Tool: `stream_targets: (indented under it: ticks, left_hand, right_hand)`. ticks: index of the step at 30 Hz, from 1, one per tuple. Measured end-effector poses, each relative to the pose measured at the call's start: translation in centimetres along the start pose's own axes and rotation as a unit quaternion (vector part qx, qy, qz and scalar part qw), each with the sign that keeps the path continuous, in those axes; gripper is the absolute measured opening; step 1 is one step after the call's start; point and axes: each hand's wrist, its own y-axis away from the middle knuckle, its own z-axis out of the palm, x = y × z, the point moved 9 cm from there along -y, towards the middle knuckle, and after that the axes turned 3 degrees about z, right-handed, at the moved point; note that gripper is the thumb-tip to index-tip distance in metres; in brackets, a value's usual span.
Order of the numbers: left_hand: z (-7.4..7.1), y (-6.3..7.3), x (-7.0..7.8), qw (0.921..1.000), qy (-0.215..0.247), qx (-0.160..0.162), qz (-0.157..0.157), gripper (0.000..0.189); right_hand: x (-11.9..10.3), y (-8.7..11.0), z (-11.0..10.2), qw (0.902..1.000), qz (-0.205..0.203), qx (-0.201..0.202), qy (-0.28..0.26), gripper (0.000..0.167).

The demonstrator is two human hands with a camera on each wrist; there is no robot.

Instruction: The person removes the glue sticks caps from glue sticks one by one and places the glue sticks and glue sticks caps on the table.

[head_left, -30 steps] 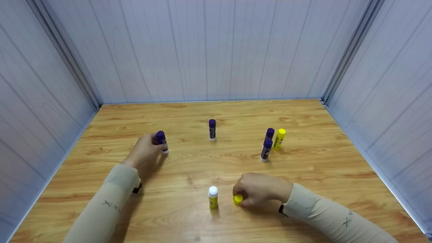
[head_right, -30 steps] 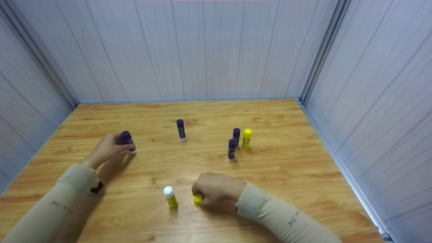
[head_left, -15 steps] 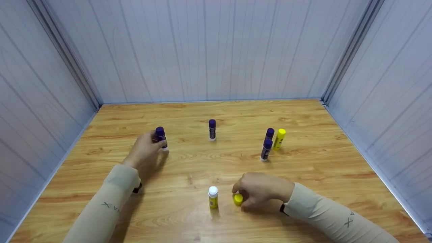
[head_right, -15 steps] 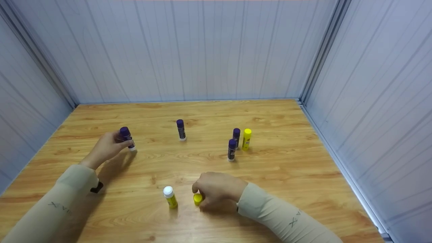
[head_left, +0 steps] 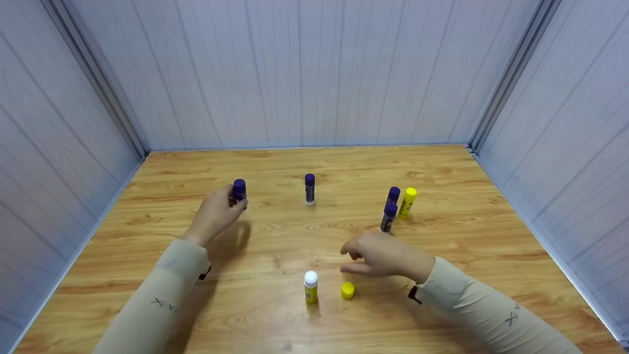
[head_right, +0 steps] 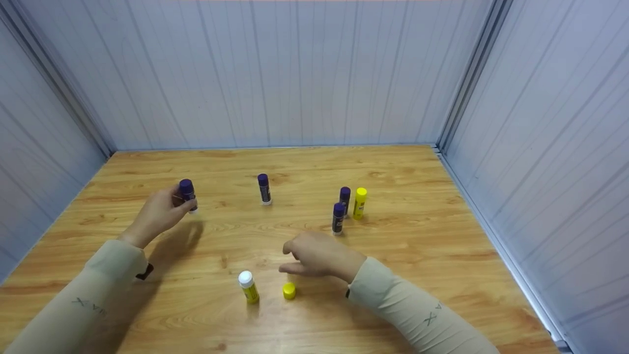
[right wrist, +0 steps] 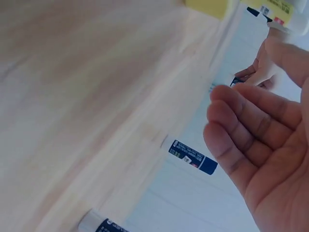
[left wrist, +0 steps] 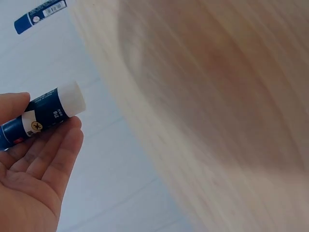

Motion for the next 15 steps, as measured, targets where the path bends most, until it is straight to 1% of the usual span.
stream_targets:
  ticks: [4,8,12,15]
  left_hand:
    - [0.1,0.0,1.7,0.9989,-0.028,0.019,0.032,0.022]
    - [0.6,0.2,3.3,0.9961,-0.058,0.019,0.064,0.014]
    - [1.2,0.5,4.8,0.9913,-0.087,0.017,0.097,0.016]
    - [1.4,0.9,6.0,0.9859,-0.109,0.025,0.125,0.021]
  right_hand:
    - [0.4,-0.1,-0.8,0.9996,0.008,0.023,-0.016,0.038]
    - [0.6,-0.1,-1.9,0.9981,0.018,0.052,-0.026,0.039]
    - [0.8,-0.1,-3.0,0.9950,0.026,0.094,-0.021,0.037]
    - [1.0,-0.1,-3.7,0.9918,0.031,0.122,-0.019,0.035]
